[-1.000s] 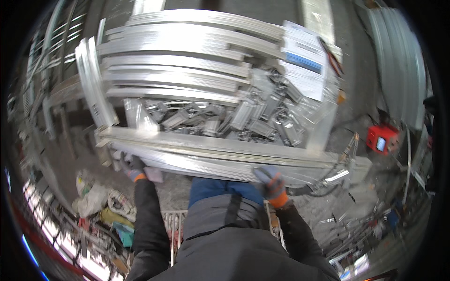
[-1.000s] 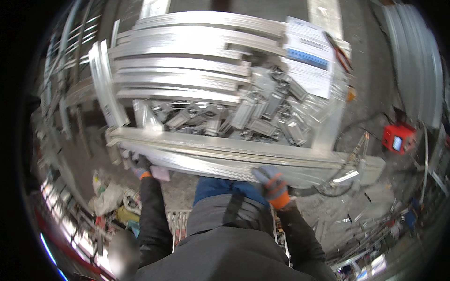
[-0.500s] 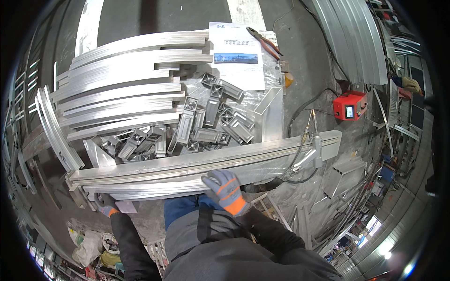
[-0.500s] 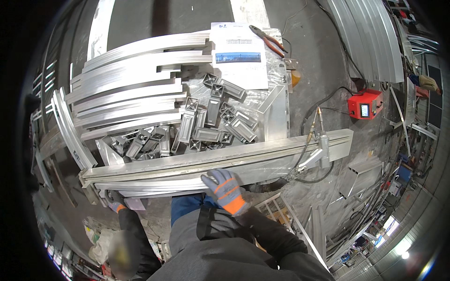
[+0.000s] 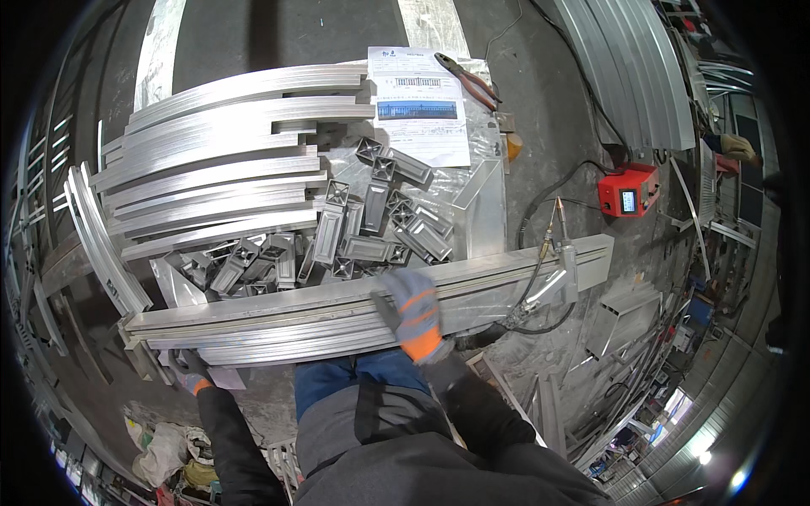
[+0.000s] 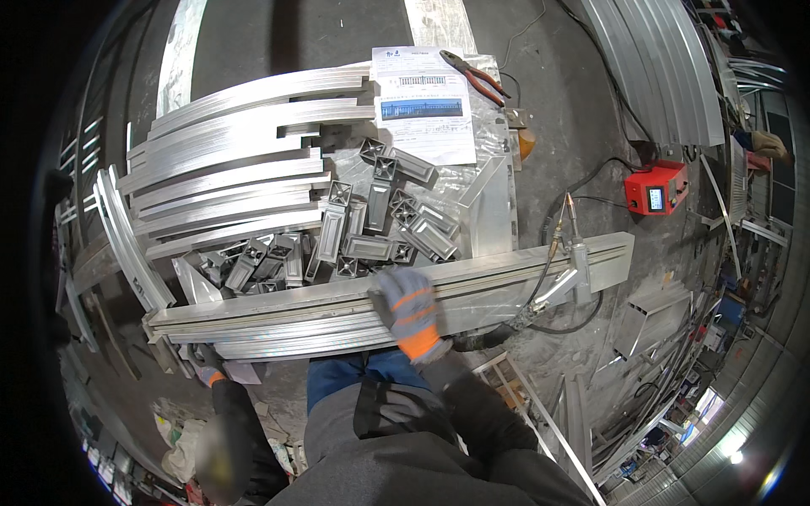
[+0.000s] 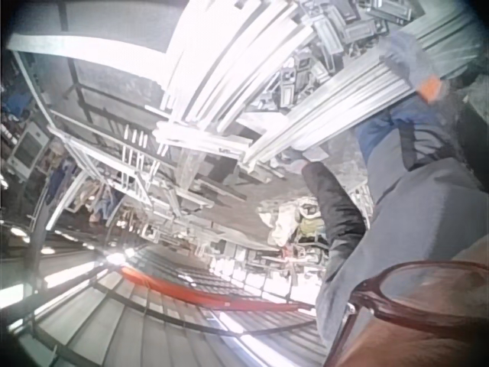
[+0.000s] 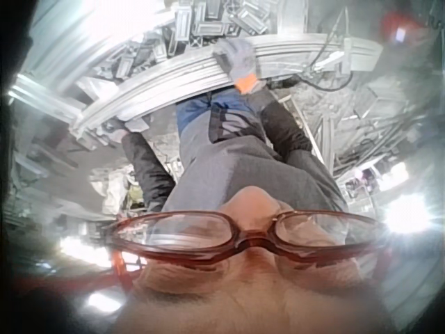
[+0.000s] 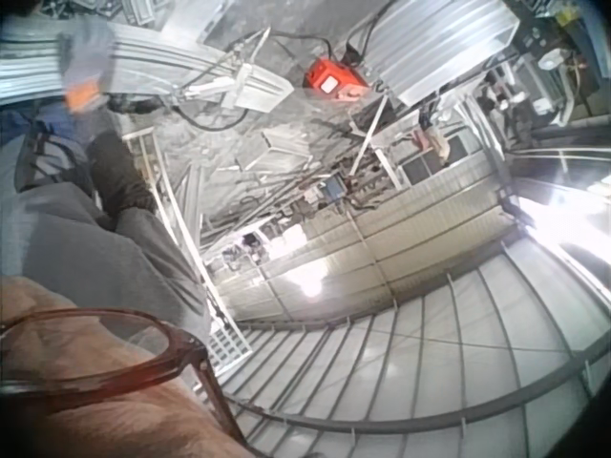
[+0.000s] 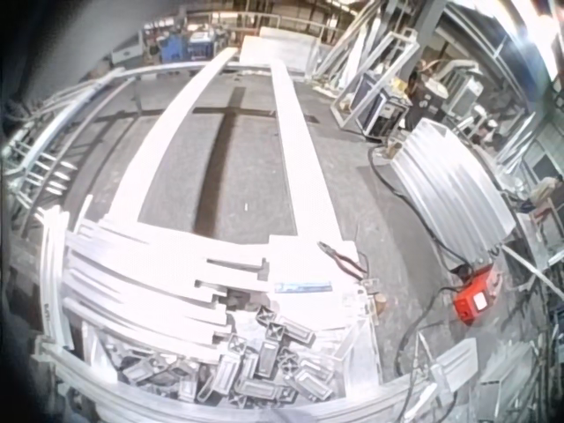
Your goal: The person assembles aluminum extrusions into a frame on a workbench, then uses a welding torch to join the pieces. They repeatedly pick up and position metal sections, weld joints, and inspect the assembled frame.
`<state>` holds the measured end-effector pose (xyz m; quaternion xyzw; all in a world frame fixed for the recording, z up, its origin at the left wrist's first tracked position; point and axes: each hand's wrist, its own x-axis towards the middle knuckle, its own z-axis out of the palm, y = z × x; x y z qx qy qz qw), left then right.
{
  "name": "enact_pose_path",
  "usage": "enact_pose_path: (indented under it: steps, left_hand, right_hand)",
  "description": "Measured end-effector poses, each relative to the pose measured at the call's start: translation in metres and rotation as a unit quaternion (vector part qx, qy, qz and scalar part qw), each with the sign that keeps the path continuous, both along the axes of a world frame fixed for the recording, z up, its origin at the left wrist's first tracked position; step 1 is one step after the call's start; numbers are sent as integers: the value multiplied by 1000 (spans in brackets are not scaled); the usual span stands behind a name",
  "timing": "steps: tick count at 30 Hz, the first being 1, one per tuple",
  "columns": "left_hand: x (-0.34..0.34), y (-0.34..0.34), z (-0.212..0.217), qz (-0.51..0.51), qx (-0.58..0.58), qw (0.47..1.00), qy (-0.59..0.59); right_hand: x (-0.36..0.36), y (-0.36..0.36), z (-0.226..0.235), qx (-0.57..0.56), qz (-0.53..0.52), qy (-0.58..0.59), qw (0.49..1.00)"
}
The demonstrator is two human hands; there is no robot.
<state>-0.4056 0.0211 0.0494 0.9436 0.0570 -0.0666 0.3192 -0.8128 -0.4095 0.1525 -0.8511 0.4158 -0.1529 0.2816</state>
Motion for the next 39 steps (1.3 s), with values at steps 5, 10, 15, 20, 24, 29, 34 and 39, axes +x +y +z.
enact_pose_path:
  steps: [5,10,15,20,24,29,34,39]
  left_hand:
    - [-5,-19,5,71,12,997,30]
    - [-18,-40,15,32,45,997,-51]
    - [-22,-49,22,37,63,995,-63]
    - [-16,-40,14,50,63,996,-42]
    - [-20,-36,15,24,38,997,-59]
    - [-19,-43,18,71,13,997,-32]
    - [-20,-39,14,53,34,996,-56]
    - [-24,-35,24,77,-14,997,-13]
  right_hand:
    - [-31,-80,-25,-71,-101,181,976]
    - [-40,-111,-54,97,-26,460,882]
    - [-31,-108,-66,70,-14,471,879]
    - [-23,-102,-25,97,-97,199,970]
    - [3,-70,16,147,-85,0,985]
    - [41,1,36,157,211,9,965]
    - [70,78,26,294,357,156,873]
    - [67,95,17,240,321,148,904]
